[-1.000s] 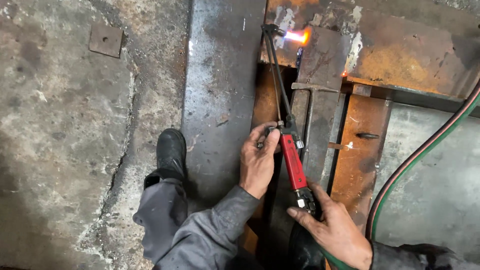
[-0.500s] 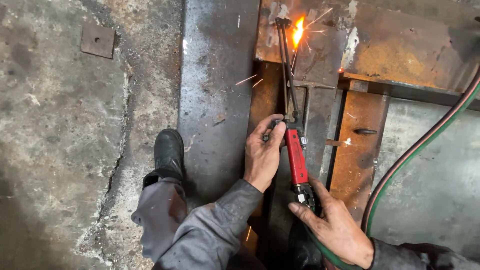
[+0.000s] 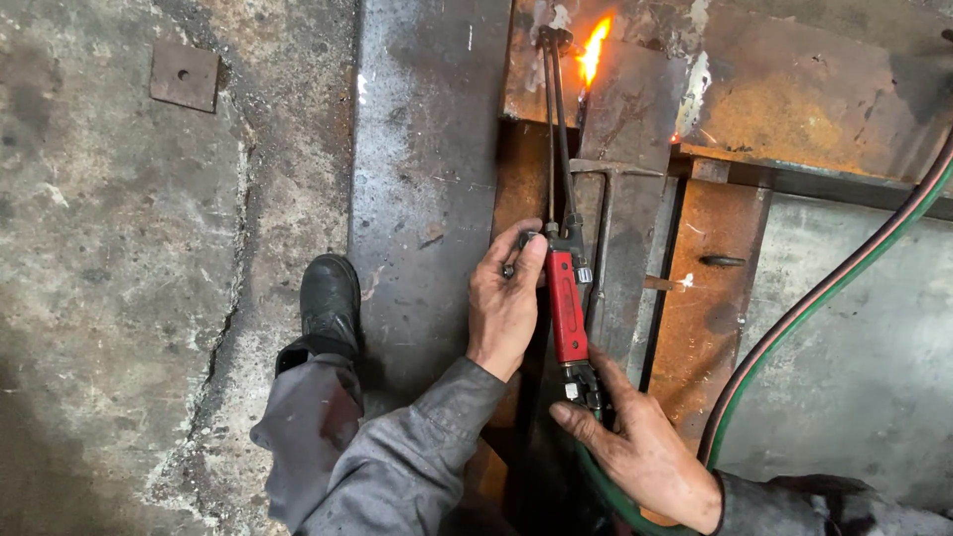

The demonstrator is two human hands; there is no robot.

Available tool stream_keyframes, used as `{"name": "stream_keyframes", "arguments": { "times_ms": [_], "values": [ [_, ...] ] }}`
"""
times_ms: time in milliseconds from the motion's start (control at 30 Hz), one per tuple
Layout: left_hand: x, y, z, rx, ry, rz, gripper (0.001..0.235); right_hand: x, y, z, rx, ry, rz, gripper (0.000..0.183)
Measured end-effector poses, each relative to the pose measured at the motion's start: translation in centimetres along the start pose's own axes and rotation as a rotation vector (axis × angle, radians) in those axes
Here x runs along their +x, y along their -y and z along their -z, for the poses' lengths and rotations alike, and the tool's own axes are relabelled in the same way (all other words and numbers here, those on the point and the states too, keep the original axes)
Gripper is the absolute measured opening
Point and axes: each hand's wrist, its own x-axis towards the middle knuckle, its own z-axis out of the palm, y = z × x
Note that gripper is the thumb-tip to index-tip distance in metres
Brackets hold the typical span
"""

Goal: The person cuts and adjusts metal plates using an oxy-fuel torch and a hammer in a fabrication shop.

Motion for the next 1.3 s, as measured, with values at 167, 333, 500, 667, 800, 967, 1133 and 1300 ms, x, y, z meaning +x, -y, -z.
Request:
{"name": "stream_keyframes", "arguments": {
  "times_ms": [167, 333, 500, 667, 800, 967, 1133, 1300],
  "values": [
    [0.1, -0.5, 0.5, 0.094, -0.006, -0.044, 0.038, 0.3, -0.9, -1.6, 0.049, -0.025, -0.014, 0.078],
    [0.3, -0.2, 1.5, 0.161, -0.013, -0.079, 0.041, 0.7, -0.5, -3.3, 0.156, -0.006, -0.076, 0.076],
    [0.0, -0.2, 1.5, 0.235, -0.028, -0.067, 0.043, 1.0, -0.6, -3.9, 0.191, 0.006, -0.067, 0.069],
    [-0.2, -1.2, 1.3, 0.278, -0.012, 0.030, 0.045, 1.2, 0.0, -3.9, 0.242, 0.030, -0.071, 0.062],
    [-0.3, -0.8, 1.5, 0.282, -0.018, 0.027, 0.046, 1.2, -0.1, -3.9, 0.251, 0.021, -0.050, 0.059],
    [-0.4, -0.5, 1.7, 0.241, 0.003, 0.003, 0.043, 1.2, -0.4, -4.0, 0.251, 0.026, -0.055, 0.060],
    [-0.6, -1.2, 1.4, 0.294, -0.027, 0.009, 0.038, 1.4, -1.4, -3.9, 0.237, 0.040, -0.124, 0.062],
    [-0.2, -2.0, 0.6, 0.377, 0.004, -0.057, 0.031, 1.5, -1.5, -2.8, 0.170, 0.050, -0.229, 0.073]
  ]
}}
